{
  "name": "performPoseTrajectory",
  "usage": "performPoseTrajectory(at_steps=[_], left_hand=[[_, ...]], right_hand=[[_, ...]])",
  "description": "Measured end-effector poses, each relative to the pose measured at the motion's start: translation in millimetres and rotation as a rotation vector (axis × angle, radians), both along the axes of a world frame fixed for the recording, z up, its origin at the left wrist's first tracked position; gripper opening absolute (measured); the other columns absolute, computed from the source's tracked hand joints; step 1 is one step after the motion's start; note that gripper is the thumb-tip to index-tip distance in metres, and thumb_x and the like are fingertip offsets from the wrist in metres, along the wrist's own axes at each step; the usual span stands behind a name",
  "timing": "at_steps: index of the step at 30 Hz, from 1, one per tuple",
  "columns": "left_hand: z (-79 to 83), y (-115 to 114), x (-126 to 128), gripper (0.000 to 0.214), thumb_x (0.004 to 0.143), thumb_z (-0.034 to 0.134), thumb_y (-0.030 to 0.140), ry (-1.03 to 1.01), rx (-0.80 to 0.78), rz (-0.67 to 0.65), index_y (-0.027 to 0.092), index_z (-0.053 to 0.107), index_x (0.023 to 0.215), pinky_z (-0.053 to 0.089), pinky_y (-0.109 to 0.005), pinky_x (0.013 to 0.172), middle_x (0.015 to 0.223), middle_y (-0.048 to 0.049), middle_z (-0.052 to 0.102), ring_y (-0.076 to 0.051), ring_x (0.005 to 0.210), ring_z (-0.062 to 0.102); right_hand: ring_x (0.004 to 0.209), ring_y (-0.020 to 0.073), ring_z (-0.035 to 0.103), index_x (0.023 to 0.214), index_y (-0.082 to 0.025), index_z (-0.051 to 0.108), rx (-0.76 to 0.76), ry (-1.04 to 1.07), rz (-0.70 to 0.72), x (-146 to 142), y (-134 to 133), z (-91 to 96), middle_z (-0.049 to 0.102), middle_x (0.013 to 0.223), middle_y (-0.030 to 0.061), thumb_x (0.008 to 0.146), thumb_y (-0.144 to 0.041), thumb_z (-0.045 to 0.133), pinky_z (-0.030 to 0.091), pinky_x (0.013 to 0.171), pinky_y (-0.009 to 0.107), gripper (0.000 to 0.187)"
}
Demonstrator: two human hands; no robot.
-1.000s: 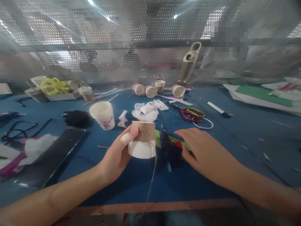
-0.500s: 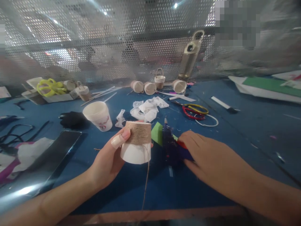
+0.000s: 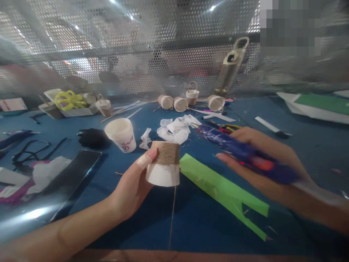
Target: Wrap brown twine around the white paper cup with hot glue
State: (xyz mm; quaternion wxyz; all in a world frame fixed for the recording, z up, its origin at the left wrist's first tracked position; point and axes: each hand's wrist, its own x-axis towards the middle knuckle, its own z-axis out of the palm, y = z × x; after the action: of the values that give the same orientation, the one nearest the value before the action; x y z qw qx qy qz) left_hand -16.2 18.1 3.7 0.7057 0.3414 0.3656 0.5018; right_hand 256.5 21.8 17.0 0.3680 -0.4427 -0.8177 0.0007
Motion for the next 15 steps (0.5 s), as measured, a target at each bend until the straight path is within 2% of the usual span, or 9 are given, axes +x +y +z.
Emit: performPoseTrajectory(at_steps=[2,3,5,10,13,15], left_hand=[[-2.0,2.0,-0.7,0.037,0.091,0.071,0.047,-0.033,0.010,-0.040,0.019,0.078,0.115,0.060,-0.035,0.068,0.109,-0.0092,0.081,-0.027,0.088,0.075],[-2.8,2.8,-1.1,0.037,0.092,0.070,0.047,-0.043,0.012,-0.061,0.019,0.077,0.115,0.061,-0.035,0.068,0.109,-0.0090,0.080,-0.027,0.089,0.075],[-3.4,3.9,-1.5,0.037,0.094,0.069,0.047,-0.044,0.005,-0.073,0.020,0.076,0.118,0.061,-0.034,0.068,0.107,-0.0088,0.080,-0.027,0.089,0.075],[-2.3,3.1,-1.3,0.046,0.093,0.069,0.047,-0.015,-0.070,-0.027,0.022,0.069,0.132,0.064,-0.036,0.068,0.115,-0.0101,0.078,-0.027,0.090,0.075],[-3.0,2.3,-0.9,0.049,0.094,0.069,0.045,-0.014,-0.104,-0.021,0.022,0.065,0.137,0.065,-0.038,0.067,0.121,-0.0119,0.077,-0.027,0.089,0.075],[-3.5,2.3,-0.6,0.051,0.094,0.069,0.044,-0.020,-0.110,-0.025,0.022,0.064,0.138,0.066,-0.039,0.067,0.121,-0.0128,0.077,-0.027,0.089,0.076]], right_hand=[[0.067,0.0139,0.058,0.085,-0.029,0.050,-0.050,0.058,0.037,-9.2,-2.6,9.8,0.061,0.082,-0.0028,0.098,-0.022,0.064,0.050,0.063,0.029,0.020],[0.064,0.0138,0.056,0.084,-0.029,0.047,-0.013,0.130,0.052,-12.9,-4.4,12.3,0.059,0.078,-0.0041,0.098,-0.020,0.064,0.050,0.062,0.029,0.023],[0.064,0.0146,0.059,0.081,-0.029,0.047,-0.115,0.127,0.116,-16.7,-7.2,12.1,0.061,0.076,-0.0039,0.096,-0.017,0.062,0.051,0.059,0.029,0.025],[0.054,0.0142,0.053,0.079,-0.028,0.049,-0.300,0.124,0.294,-9.6,-4.4,-5.0,0.057,0.068,-0.0047,0.091,-0.018,0.062,0.047,0.049,0.030,0.021],[0.053,0.0135,0.051,0.077,-0.027,0.045,-0.283,0.037,0.348,-5.1,-1.9,-13.3,0.056,0.067,-0.0041,0.088,-0.016,0.061,0.045,0.049,0.030,0.022],[0.052,0.0137,0.052,0.076,-0.028,0.044,-0.243,-0.025,0.324,-4.5,-2.4,-17.4,0.057,0.066,-0.0035,0.091,-0.020,0.058,0.045,0.048,0.031,0.021]])
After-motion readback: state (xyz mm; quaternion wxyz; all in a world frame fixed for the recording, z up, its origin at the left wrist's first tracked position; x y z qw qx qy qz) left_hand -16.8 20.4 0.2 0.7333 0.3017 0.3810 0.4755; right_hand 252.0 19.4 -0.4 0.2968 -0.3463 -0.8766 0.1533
